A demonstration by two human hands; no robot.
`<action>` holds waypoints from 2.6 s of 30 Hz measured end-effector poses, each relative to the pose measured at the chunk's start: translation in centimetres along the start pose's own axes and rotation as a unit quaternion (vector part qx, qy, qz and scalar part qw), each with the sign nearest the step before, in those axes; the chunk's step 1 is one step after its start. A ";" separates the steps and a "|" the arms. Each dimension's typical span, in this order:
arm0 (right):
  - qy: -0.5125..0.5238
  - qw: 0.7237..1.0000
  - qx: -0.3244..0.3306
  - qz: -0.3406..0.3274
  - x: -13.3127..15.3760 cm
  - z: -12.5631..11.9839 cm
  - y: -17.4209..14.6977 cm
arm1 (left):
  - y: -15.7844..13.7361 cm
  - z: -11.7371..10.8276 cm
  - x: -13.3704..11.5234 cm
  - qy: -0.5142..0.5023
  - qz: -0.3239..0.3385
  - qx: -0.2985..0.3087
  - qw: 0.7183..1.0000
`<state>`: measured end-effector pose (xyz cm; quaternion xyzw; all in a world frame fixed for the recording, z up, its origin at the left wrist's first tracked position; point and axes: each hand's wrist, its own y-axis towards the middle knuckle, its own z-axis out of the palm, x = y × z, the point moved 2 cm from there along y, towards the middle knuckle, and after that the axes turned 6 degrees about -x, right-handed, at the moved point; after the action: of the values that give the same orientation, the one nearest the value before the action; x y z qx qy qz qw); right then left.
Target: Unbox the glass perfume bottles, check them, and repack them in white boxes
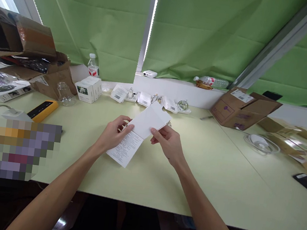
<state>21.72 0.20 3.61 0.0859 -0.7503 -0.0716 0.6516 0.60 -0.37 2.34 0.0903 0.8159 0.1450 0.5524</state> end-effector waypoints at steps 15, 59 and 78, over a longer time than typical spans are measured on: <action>0.006 1.000 0.007 0.003 -0.1 0.1 -0.2 | 0.0 0.1 0.0 -0.029 -0.005 0.005 1.000; 0.028 0.995 0.068 0.060 -0.4 0.1 -0.1 | 0.1 0.1 -0.1 -0.036 -0.002 0.011 0.999; 0.026 0.998 0.049 0.038 -0.3 0.6 -0.2 | 0.0 0.1 -0.5 -0.034 0.001 0.011 0.999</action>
<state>21.22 0.03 3.18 0.0912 -0.7387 -0.0075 0.6677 0.91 -0.53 2.75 0.1024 0.7983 0.1334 0.5783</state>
